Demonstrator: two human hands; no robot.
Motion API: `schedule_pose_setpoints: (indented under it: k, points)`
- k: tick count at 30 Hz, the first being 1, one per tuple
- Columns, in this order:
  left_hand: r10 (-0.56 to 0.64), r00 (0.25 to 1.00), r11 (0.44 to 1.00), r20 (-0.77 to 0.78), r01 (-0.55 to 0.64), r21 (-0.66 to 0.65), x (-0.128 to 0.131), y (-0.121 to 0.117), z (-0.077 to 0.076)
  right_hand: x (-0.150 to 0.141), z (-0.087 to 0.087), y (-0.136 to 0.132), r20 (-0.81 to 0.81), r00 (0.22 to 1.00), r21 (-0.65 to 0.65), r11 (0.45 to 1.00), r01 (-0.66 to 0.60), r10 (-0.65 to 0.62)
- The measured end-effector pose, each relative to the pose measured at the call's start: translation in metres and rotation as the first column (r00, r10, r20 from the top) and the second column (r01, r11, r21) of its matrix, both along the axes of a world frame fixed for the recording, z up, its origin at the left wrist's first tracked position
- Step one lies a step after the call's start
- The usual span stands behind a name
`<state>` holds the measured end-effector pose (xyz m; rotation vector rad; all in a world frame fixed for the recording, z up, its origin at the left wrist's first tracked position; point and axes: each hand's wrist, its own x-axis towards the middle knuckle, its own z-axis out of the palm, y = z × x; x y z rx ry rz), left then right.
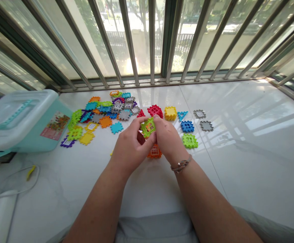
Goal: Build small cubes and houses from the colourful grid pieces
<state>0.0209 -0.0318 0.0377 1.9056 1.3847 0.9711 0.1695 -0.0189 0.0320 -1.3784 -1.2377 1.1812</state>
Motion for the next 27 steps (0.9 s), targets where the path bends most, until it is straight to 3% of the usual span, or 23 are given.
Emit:
schedule_pose_setpoints:
  k: [14, 27]
  points:
    - [0.06, 0.998, 0.997, 0.025, -0.061, 0.053, 0.0005, -0.0003, -0.0004, -0.0007, -0.0053, 0.0015, -0.022, 0.999, 0.018, 1.0, -0.023, 0.023]
    - [0.028, 0.999, 0.992, 0.039, -0.033, 0.123, -0.0001, 0.0003, -0.0015, 0.0007, -0.0074, 0.0017, 0.028, 0.999, 0.158, 0.987, -0.039, 0.035]
